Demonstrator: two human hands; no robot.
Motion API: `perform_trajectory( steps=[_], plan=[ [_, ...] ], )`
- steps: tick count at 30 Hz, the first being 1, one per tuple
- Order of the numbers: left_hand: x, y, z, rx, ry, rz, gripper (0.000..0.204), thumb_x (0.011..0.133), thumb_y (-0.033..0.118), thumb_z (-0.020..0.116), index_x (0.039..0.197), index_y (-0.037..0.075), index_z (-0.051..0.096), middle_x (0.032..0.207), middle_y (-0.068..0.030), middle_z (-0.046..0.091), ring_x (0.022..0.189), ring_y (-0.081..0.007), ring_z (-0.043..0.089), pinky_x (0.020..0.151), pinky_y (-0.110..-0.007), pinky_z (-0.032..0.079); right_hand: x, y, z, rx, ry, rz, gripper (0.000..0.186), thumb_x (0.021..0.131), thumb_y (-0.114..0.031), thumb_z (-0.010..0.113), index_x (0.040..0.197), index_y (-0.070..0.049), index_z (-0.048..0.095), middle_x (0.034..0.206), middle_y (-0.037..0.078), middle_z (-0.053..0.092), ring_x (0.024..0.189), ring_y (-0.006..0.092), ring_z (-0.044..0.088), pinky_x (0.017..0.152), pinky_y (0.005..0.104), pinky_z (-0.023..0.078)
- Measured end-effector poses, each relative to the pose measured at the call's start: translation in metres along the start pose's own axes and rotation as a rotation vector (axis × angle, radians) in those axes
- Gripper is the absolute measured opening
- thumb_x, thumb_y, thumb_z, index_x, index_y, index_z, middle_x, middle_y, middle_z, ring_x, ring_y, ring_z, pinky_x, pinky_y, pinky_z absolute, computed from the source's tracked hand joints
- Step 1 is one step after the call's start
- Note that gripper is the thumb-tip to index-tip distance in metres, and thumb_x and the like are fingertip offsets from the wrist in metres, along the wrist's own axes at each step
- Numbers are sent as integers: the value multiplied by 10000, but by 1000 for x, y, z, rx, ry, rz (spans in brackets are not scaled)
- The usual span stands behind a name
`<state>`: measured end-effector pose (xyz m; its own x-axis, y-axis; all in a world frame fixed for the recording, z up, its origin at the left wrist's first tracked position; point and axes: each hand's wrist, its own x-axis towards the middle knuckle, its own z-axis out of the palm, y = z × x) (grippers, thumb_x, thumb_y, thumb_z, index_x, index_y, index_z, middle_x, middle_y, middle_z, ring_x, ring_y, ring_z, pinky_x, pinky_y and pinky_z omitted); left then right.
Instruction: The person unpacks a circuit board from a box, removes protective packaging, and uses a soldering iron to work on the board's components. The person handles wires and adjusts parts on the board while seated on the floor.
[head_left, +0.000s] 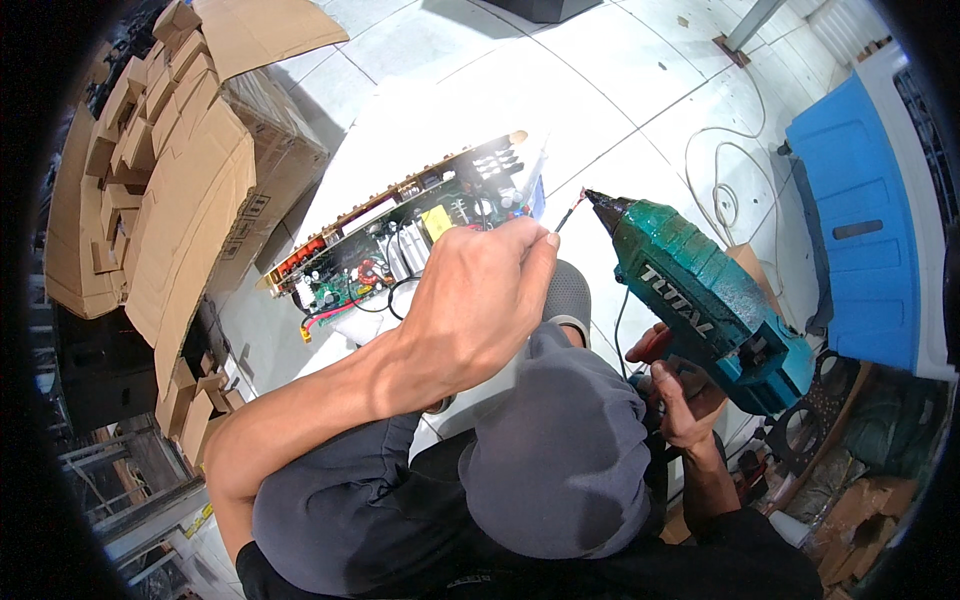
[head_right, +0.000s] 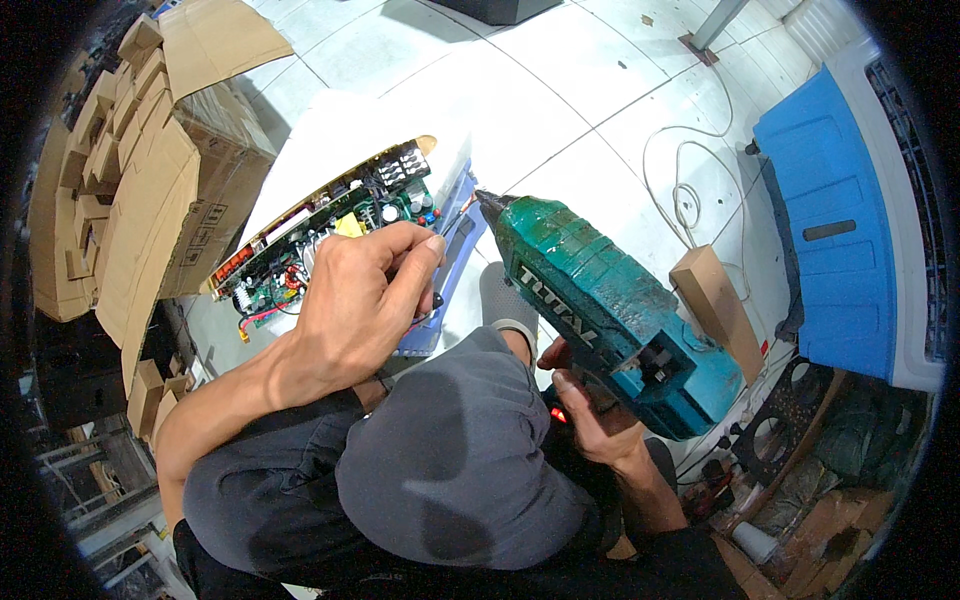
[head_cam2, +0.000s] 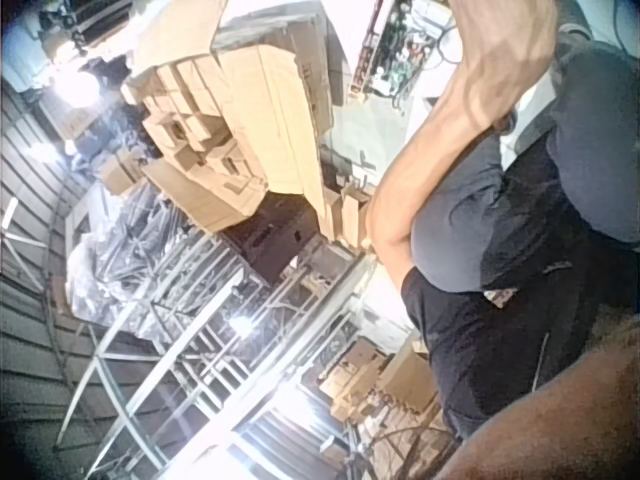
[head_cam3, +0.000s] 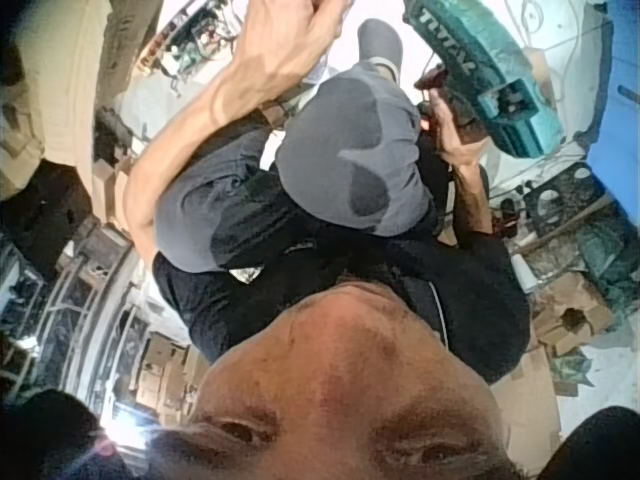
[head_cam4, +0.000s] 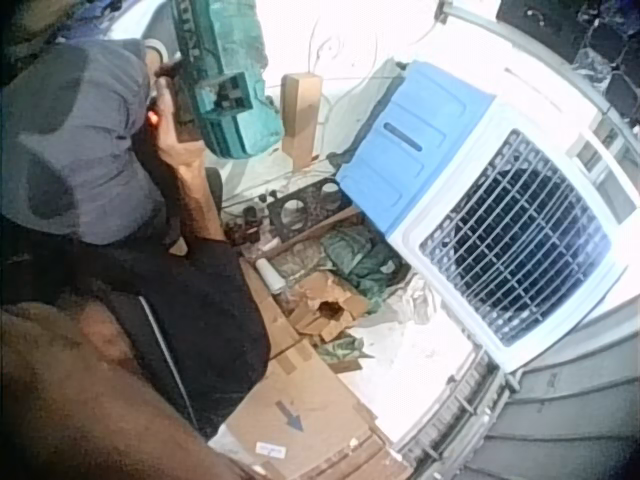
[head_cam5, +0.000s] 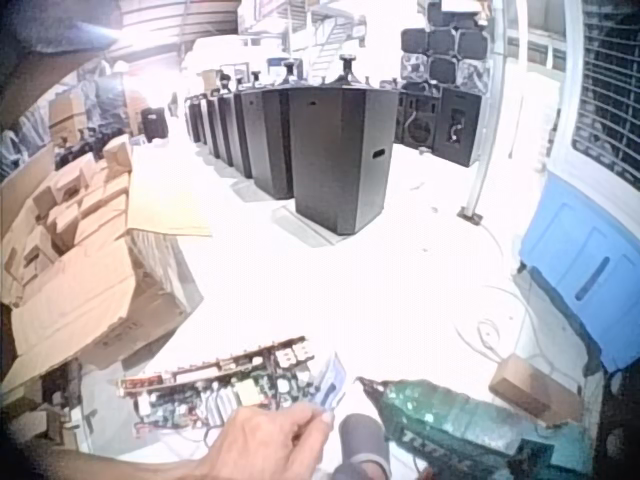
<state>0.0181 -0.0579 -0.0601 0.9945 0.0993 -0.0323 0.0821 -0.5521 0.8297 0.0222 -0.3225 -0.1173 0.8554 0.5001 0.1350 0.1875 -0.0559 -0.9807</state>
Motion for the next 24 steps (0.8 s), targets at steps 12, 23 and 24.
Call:
perform_trajectory(
  steps=[12, 23, 24],
  plan=[
    [0, 1, 1, 5, 1, -12, 269, 1022, 141, 572, 1004, -88, 712, 608, -75, 648, 503, -88, 578, 474, -270, 455, 1, -1, 2, 82, 5, -10, 240, 941, 59, 557, 1175, 70, 608, 1046, 163, 670, 980, 226, 672, 886, 362, 553],
    [0, 0, 1, -41, 26, 2, 266, 1027, 134, 562, 977, -90, 698, 633, -72, 643, 546, -85, 571, 502, -268, 447, -5, 1, 0, 76, 10, 25, 248, 938, 55, 561, 1182, 56, 603, 1066, 157, 671, 999, 226, 672, 908, 368, 543],
    [0, 1, 1, -37, 25, -11, 266, 1028, 134, 561, 976, -90, 695, 636, -69, 641, 552, -85, 571, 506, -268, 449, -5, 0, 0, 90, 9, 31, 248, 938, 56, 562, 1183, 54, 604, 1068, 156, 671, 1005, 227, 671, 912, 369, 541]
  ],
)
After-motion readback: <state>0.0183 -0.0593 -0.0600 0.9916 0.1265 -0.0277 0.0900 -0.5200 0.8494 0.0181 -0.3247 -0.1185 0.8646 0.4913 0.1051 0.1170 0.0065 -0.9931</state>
